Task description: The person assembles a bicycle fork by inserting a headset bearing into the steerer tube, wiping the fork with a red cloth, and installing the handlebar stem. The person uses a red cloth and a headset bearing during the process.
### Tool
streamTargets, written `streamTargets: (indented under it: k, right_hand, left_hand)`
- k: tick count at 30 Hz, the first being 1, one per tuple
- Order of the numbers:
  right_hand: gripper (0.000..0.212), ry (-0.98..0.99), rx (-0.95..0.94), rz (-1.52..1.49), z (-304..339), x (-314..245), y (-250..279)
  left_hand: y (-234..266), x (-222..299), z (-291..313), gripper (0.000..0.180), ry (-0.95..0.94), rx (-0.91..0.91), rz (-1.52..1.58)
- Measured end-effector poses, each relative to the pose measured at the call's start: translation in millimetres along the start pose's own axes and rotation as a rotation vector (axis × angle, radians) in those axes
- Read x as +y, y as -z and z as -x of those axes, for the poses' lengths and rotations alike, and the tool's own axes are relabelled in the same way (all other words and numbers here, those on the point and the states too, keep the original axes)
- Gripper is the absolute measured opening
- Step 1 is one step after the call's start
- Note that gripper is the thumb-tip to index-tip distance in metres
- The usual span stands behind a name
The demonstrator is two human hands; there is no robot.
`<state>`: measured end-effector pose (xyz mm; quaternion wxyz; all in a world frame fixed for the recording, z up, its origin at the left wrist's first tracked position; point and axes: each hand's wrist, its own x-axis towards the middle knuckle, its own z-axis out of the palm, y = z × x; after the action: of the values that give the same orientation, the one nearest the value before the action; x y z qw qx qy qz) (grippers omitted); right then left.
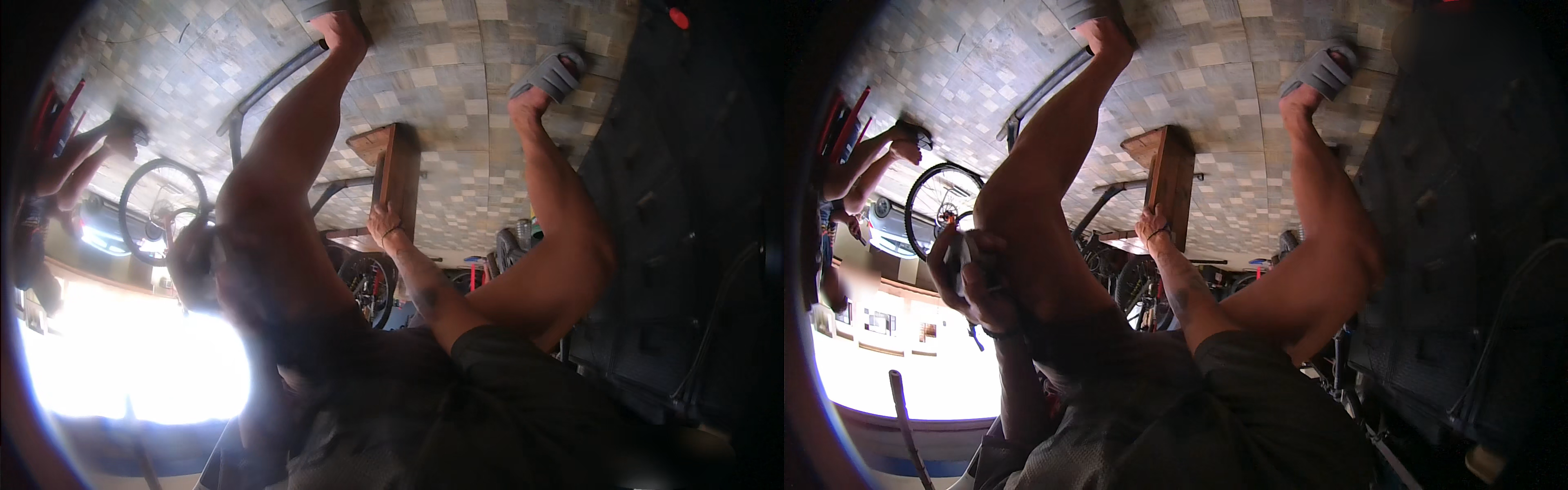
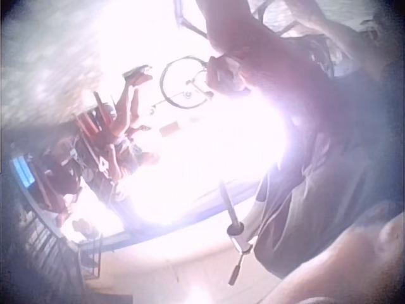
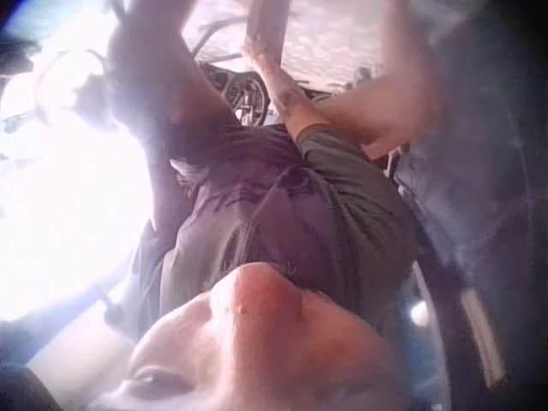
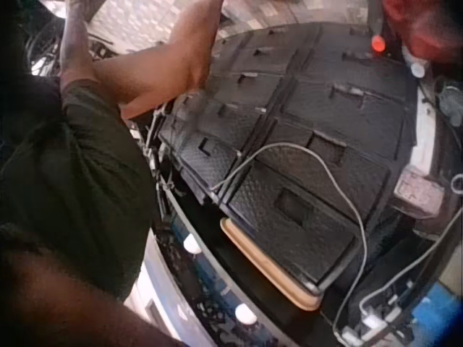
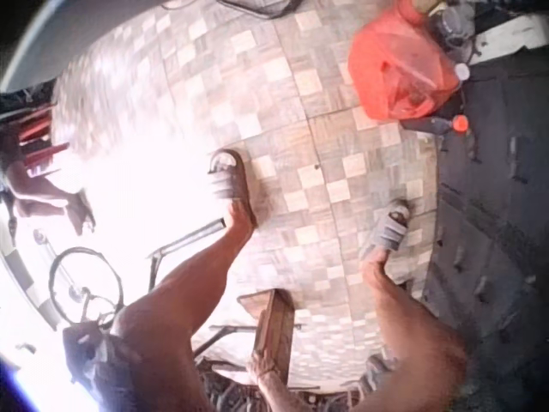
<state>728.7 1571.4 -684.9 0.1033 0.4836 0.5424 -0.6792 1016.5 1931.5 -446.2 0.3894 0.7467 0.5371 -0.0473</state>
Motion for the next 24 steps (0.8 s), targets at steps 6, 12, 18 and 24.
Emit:
streamTargets:
  k: [6,12,18,24]
  right_hand:
    - [0.036,-0.061,-0.218,-0.110,74,91,119]
    - [0.059,-0.288,-0.006,-0.273,158,187,258]
    - [0.055,-0.511,-0.005,-0.467,203,224,353]
    - [0.054,-0.465,0.035,-0.454,191,203,444]
  left_hand:
    - [17,-27,-8,0.050,-0.023,0.105,0.110]
    - [14,4,-50,0.053,0.023,0.169,0.285]
    - [7,4,-109,0.044,-0.047,0.322,0.355]
    - [-5,0,-154,0.044,-0.205,0.494,0.421]
